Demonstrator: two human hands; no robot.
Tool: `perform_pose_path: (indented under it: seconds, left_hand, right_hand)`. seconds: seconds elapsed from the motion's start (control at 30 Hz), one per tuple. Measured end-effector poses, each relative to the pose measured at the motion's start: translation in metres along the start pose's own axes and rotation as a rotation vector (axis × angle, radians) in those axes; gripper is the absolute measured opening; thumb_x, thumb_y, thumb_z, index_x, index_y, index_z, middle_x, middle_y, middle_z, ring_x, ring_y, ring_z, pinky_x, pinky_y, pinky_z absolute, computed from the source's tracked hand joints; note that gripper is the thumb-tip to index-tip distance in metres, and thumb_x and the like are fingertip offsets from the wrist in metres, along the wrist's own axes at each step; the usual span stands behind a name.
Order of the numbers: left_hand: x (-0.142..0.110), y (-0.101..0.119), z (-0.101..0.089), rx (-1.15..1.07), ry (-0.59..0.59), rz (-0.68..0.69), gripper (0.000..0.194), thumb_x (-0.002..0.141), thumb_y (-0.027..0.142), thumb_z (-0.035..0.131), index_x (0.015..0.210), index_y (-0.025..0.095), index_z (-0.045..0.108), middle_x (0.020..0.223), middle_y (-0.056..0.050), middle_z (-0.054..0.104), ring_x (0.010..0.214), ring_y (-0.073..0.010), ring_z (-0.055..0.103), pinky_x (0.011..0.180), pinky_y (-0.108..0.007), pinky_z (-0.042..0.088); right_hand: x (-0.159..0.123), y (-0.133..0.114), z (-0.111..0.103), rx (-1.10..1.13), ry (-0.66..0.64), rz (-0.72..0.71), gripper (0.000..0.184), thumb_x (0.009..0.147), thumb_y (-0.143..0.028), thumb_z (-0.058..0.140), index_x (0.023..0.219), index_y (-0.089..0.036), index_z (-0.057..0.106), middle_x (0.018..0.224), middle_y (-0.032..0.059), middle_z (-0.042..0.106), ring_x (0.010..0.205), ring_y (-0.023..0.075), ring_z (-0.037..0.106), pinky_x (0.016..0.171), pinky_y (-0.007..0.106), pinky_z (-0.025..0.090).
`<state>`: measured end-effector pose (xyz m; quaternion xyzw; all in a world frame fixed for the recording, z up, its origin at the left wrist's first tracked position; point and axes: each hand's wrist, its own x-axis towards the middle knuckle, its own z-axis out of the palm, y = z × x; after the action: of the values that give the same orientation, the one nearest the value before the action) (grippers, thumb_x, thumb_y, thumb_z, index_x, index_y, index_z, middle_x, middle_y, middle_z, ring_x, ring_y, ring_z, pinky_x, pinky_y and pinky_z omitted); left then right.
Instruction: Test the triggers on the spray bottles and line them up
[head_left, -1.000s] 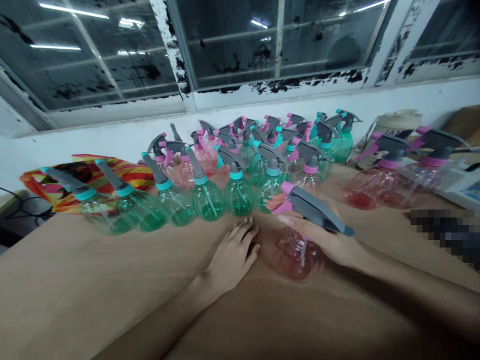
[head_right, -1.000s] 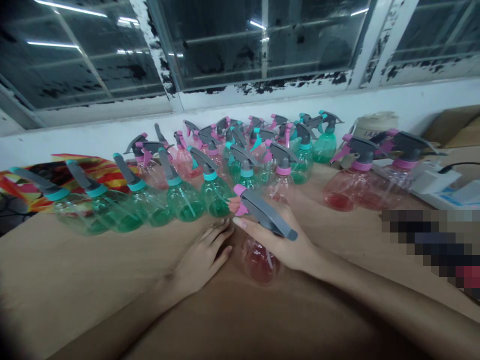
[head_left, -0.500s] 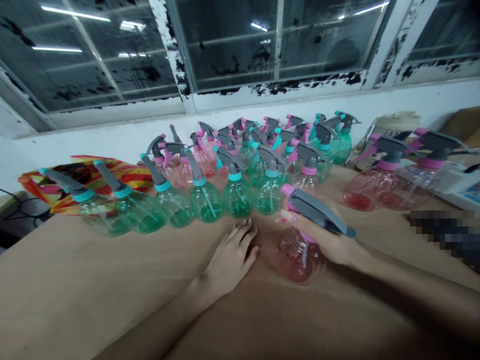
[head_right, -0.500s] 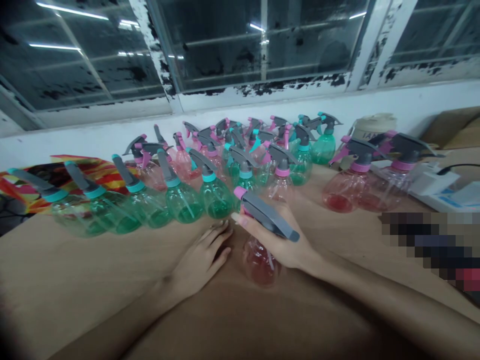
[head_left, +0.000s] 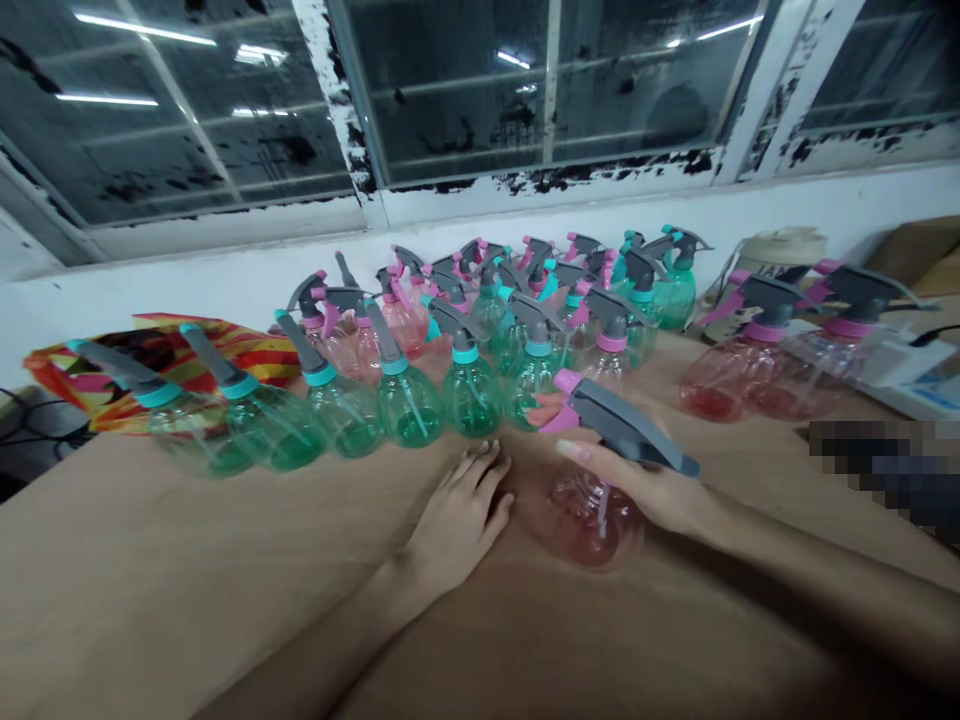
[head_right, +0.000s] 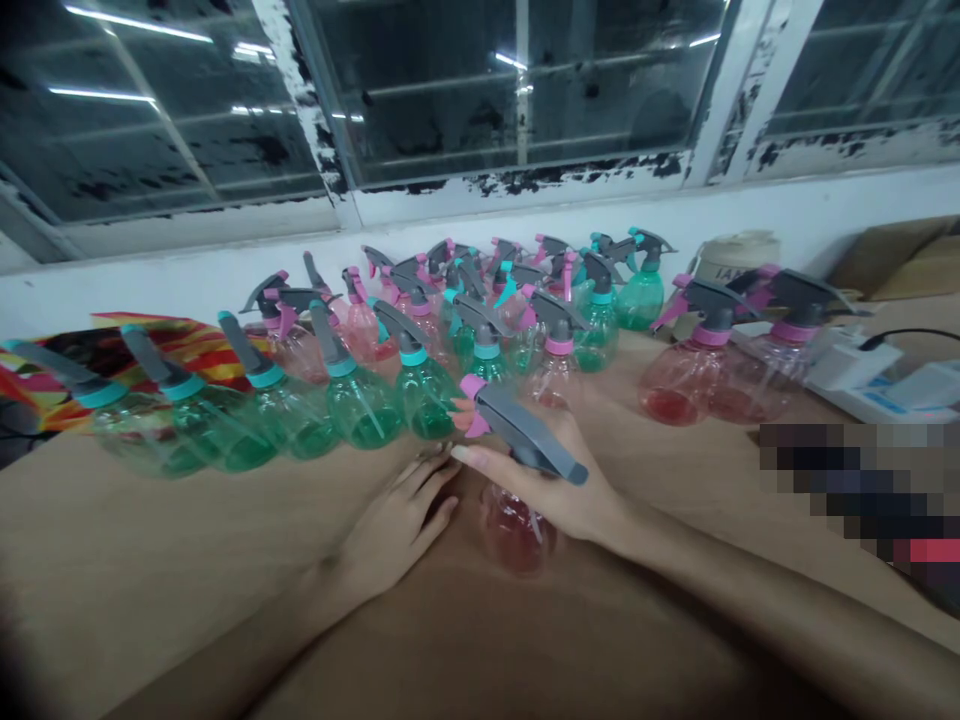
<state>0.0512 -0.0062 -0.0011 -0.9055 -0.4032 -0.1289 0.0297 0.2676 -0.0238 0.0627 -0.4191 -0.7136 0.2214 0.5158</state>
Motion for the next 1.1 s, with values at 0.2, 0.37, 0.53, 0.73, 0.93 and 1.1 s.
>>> perform_pose_path:
  seconds: [0.2,0.37,0.53,0.73,0.93,1.1]
  left_hand:
    - [0.0,-0.001,0.0,0.009,-0.03,0.008,0.038,0.096,0.025,0.041,0.131,0.01,0.045,0.139,-0.013,0.046,0.131,-0.0245,0.039,0.107,-0.043,0.033]
    - [0.001,-0.001,0.0,-0.002,-0.018,0.008,0.037,0.096,0.024,0.042,0.131,0.011,0.045,0.139,-0.013,0.046,0.13,-0.025,0.04,0.106,-0.044,0.034]
    - [0.0,-0.001,0.0,-0.002,0.009,0.015,0.036,0.096,0.023,0.041,0.129,0.01,0.047,0.138,-0.014,0.047,0.13,-0.0253,0.04,0.106,-0.045,0.034]
    - [0.001,-0.003,0.0,0.006,0.016,0.011,0.034,0.095,0.022,0.042,0.126,0.01,0.05,0.137,-0.014,0.048,0.13,-0.0255,0.04,0.106,-0.045,0.035]
    - [0.002,-0.002,-0.003,0.009,0.006,0.013,0.035,0.095,0.022,0.041,0.127,0.011,0.049,0.138,-0.013,0.047,0.13,-0.025,0.04,0.107,-0.044,0.033]
    - [0.003,-0.004,-0.003,0.015,0.015,0.022,0.035,0.096,0.024,0.039,0.127,0.009,0.049,0.138,-0.013,0.047,0.13,-0.0251,0.04,0.106,-0.044,0.034]
  right_hand:
    - [-0.005,0.0,0.004,0.0,0.03,0.065,0.047,0.063,-0.05,0.073,0.047,-0.023,0.038,0.044,-0.0076,0.034,0.042,0.0101,0.033,0.038,0.025,0.03]
    - [-0.008,0.003,0.005,-0.071,-0.014,-0.004,0.037,0.071,-0.048,0.068,0.055,-0.022,0.046,0.051,-0.0059,0.046,0.05,0.0126,0.045,0.05,0.028,0.041]
    - [-0.023,0.004,-0.001,-0.191,-0.065,-0.041,0.033,0.076,-0.043,0.066,0.1,-0.022,0.058,0.088,0.0037,0.067,0.083,0.0232,0.063,0.076,0.04,0.05]
    - [-0.044,0.005,-0.009,-0.331,0.015,0.0,0.059,0.072,-0.046,0.07,0.121,-0.022,0.047,0.121,0.0114,0.061,0.112,0.0297,0.057,0.092,0.048,0.046]
    - [-0.054,0.001,-0.02,-0.391,-0.023,0.092,0.065,0.07,-0.051,0.069,0.125,-0.024,0.047,0.128,0.0111,0.058,0.118,0.0316,0.053,0.096,0.053,0.042]
    - [-0.066,0.006,-0.051,-0.467,0.046,0.163,0.057,0.072,-0.051,0.068,0.119,-0.024,0.051,0.113,0.0099,0.066,0.103,0.0334,0.063,0.084,0.052,0.049]
